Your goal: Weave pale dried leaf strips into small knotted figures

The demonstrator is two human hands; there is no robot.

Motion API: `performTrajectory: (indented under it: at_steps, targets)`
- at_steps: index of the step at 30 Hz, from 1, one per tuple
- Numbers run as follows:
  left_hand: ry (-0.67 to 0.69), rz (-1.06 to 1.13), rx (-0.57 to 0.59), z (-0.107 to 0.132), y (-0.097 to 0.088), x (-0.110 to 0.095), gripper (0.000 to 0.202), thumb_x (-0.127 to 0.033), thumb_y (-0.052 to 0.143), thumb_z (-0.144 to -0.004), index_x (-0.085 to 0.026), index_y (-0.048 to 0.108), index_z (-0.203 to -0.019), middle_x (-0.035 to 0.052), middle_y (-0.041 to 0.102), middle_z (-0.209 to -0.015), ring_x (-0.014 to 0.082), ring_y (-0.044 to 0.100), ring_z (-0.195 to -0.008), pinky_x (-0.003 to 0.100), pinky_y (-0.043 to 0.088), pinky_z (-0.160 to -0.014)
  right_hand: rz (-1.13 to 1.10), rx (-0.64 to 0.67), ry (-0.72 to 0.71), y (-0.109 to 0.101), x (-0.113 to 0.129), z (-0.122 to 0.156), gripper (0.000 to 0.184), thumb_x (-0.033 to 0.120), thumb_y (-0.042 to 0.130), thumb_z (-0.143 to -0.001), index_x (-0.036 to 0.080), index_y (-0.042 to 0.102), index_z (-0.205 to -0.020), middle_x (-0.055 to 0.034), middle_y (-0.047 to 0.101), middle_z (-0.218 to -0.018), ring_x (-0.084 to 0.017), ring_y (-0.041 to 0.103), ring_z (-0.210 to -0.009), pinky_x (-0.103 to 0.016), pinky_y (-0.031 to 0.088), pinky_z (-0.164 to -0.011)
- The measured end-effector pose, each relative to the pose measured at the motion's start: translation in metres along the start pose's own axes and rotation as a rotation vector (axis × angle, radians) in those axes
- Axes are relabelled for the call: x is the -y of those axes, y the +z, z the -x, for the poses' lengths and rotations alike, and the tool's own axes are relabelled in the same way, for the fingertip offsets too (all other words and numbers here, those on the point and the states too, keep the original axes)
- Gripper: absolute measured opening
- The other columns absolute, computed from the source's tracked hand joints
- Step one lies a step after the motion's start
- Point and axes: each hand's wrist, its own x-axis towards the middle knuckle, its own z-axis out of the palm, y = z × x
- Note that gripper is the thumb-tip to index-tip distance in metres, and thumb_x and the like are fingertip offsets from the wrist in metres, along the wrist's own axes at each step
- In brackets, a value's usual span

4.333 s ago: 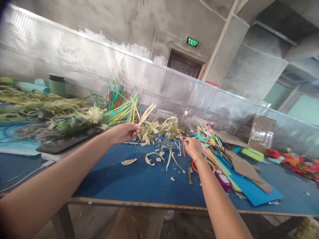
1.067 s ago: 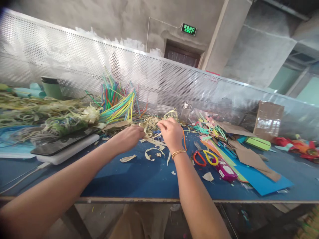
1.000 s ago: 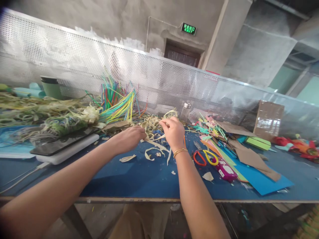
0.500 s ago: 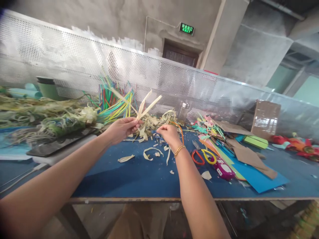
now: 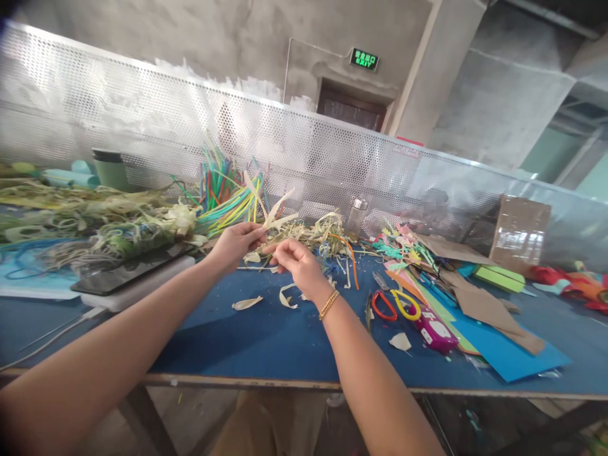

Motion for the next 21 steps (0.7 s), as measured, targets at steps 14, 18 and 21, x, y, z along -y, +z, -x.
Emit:
performTrajectory:
  at_steps: [14,18,21]
  targets:
    - [0.142,-0.501,-0.062,0.003,-0.003,0.003,0.009,-0.028,0.063,-0.073,-0.019,0.066,-0.071,-0.0002,0.062,-0.058,0.0131,0.05,-0.053,0.024,0.035,-0.054,0.822,-0.043,-0.175,0.021,0.005,0.013,0.024,0.027,0.053,-0.087,0.022,0.056,-0.063,-0.0005,0.057,-0.062,-0.014,0.048,-0.06,-0.026,0.027,-0.058]
    - [0.256,-0.87,0.0,0.011,-0.006,-0.009,0.01,-0.026,0.06,-0.074,-0.021,0.065,-0.066,0.0022,0.063,-0.062,0.0168,0.052,-0.06,0.025,0.03,-0.056,0.743,0.048,-0.227,0.022,0.009,0.014,0.024,0.028,0.054,-0.087,0.022,0.059,-0.065,0.0009,0.056,-0.059,-0.012,0.045,-0.057,-0.025,0.027,-0.056]
    - [0.349,-1.067,0.169,0.013,-0.004,-0.016,0.015,-0.025,0.056,-0.077,-0.021,0.064,-0.064,0.0049,0.063,-0.066,0.0188,0.053,-0.065,0.026,0.03,-0.058,0.573,0.005,-0.187,0.01,0.005,0.009,0.016,0.032,0.057,-0.085,0.023,0.065,-0.074,0.0042,0.05,-0.053,-0.01,0.039,-0.05,-0.025,0.027,-0.053]
